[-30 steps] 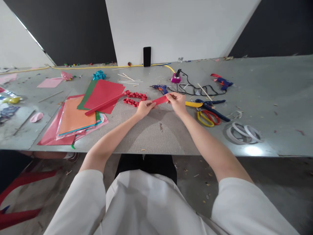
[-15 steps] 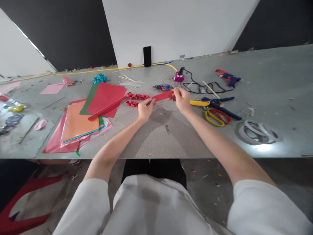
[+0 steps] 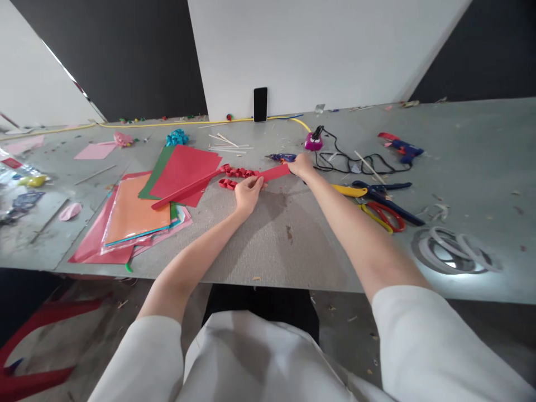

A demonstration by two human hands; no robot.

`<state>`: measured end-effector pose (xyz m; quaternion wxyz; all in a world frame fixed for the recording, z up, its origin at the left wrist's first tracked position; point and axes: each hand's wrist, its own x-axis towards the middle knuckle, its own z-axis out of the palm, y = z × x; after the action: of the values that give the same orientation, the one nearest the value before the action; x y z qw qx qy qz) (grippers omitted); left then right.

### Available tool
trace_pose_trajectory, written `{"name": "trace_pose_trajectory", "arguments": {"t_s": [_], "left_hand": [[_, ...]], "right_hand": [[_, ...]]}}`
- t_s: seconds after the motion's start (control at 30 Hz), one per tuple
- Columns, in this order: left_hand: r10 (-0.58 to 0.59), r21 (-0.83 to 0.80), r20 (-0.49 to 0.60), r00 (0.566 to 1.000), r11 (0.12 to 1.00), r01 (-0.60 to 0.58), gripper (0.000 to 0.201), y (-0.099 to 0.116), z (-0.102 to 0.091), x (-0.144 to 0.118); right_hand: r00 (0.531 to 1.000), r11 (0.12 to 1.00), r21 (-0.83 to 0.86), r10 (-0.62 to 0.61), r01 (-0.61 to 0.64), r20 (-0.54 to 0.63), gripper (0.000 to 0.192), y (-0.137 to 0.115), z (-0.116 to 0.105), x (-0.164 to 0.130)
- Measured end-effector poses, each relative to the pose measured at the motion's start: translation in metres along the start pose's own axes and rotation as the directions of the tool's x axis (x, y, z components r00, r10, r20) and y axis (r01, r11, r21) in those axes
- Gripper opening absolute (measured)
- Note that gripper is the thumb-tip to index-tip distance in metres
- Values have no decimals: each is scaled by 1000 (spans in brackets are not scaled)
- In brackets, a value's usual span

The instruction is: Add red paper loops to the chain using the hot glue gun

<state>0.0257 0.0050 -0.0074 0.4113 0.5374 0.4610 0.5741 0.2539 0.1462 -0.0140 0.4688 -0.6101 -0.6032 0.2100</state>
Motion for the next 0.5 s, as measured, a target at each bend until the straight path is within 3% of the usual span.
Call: {"name": "trace_pose_trajectory", "arguments": {"t_s": [0.1, 0.23, 0.4, 0.5], "left_hand": [[7, 8, -6, 1000, 1000, -7, 22, 1, 0, 0], [19, 28, -11, 1000, 999, -19, 21, 2, 0, -1], [-9, 16, -9, 1000, 1000, 9, 21, 1, 1, -1], [-30, -10, -11, 999, 999, 30, 21, 2, 1, -1]], "right_hand": [[988, 988, 46, 148, -145, -53, 38, -3, 2, -1], [951, 913, 277, 307, -300, 18, 31, -13, -3, -8], [957, 795, 533, 261, -289, 128, 30, -22, -27, -26], [964, 807, 530, 191, -261, 185, 38, -29, -42, -45]]}}
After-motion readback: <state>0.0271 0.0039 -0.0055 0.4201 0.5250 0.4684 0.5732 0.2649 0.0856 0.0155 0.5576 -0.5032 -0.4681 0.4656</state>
